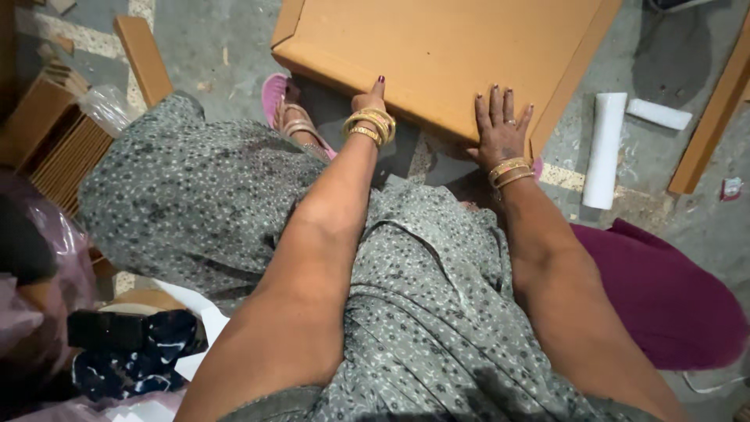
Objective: The person sits on the floor and applies glue to a large wooden board and several smaller wooden strips using a white foam roller. The person dips the roller into a bucket of liquid and rolls it along the edges and surfaces of the wood pieces.
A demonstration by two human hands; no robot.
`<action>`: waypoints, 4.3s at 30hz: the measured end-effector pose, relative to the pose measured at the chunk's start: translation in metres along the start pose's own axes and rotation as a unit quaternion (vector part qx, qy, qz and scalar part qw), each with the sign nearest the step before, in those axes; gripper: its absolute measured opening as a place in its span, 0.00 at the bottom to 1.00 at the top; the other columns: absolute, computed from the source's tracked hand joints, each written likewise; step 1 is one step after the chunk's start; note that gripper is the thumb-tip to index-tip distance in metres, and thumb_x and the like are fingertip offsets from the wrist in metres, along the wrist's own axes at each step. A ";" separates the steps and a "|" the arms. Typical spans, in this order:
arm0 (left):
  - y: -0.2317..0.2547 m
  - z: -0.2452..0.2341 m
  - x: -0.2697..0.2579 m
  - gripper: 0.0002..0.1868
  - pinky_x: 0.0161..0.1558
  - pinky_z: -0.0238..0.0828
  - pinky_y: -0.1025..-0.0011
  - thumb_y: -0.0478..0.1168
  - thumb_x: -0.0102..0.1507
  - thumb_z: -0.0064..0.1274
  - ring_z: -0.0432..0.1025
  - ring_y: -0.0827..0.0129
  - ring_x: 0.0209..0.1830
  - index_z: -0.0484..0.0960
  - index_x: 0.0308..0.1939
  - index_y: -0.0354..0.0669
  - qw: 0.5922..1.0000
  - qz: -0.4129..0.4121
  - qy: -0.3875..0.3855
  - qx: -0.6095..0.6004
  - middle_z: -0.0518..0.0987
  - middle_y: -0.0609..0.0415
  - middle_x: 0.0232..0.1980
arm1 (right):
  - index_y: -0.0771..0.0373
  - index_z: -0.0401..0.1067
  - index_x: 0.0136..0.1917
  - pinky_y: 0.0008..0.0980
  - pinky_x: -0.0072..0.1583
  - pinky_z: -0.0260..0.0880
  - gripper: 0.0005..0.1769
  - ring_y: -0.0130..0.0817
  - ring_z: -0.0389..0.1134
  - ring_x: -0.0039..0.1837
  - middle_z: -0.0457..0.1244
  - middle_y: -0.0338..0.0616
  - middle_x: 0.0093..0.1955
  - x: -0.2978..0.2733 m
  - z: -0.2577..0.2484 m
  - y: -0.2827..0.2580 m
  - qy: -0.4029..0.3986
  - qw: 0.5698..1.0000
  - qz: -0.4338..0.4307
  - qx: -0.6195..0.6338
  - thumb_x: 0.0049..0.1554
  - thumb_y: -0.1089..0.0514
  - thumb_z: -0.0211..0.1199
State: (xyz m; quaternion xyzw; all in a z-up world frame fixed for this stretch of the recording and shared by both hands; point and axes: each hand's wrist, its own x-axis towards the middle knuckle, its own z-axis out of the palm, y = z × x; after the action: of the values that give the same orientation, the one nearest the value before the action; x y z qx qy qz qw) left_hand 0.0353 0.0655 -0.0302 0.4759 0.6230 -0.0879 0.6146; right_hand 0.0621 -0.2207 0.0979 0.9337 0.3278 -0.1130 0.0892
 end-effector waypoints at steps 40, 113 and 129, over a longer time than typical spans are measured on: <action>-0.043 0.012 -0.055 0.59 0.41 0.68 0.48 0.81 0.43 0.56 0.67 0.58 0.52 0.73 0.65 0.44 0.950 -0.185 -0.145 -0.208 0.73 0.50 0.57 | 0.74 0.53 0.80 0.87 0.70 0.28 0.60 0.63 0.32 0.85 0.39 0.64 0.85 0.069 -0.019 -0.103 0.042 0.997 -0.056 0.027 0.48 0.36 0.71; 0.050 -0.097 0.074 0.54 0.67 0.62 0.61 0.45 0.48 0.72 0.70 0.49 0.66 0.61 0.73 0.35 0.952 0.183 0.138 -0.201 0.74 0.38 0.67 | 0.56 0.61 0.73 0.72 0.65 0.68 0.36 0.58 0.58 0.75 0.56 0.51 0.75 -0.042 0.036 0.014 0.222 0.277 0.493 0.795 0.56 0.46 0.69; 0.009 -0.070 0.051 0.50 0.37 0.82 0.56 0.53 0.58 0.66 0.74 0.50 0.57 0.58 0.74 0.34 0.973 0.069 -0.006 -0.222 0.72 0.40 0.67 | 0.54 0.62 0.75 0.64 0.66 0.69 0.31 0.44 0.59 0.74 0.59 0.41 0.76 -0.002 0.035 -0.033 0.156 0.262 0.529 0.792 0.62 0.47 0.63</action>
State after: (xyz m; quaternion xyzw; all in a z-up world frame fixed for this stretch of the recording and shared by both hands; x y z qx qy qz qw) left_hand 0.0048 0.1434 -0.0537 0.3690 0.5890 0.0921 0.7131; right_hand 0.0345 -0.2045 0.0621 0.5059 -0.4839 -0.0961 -0.7076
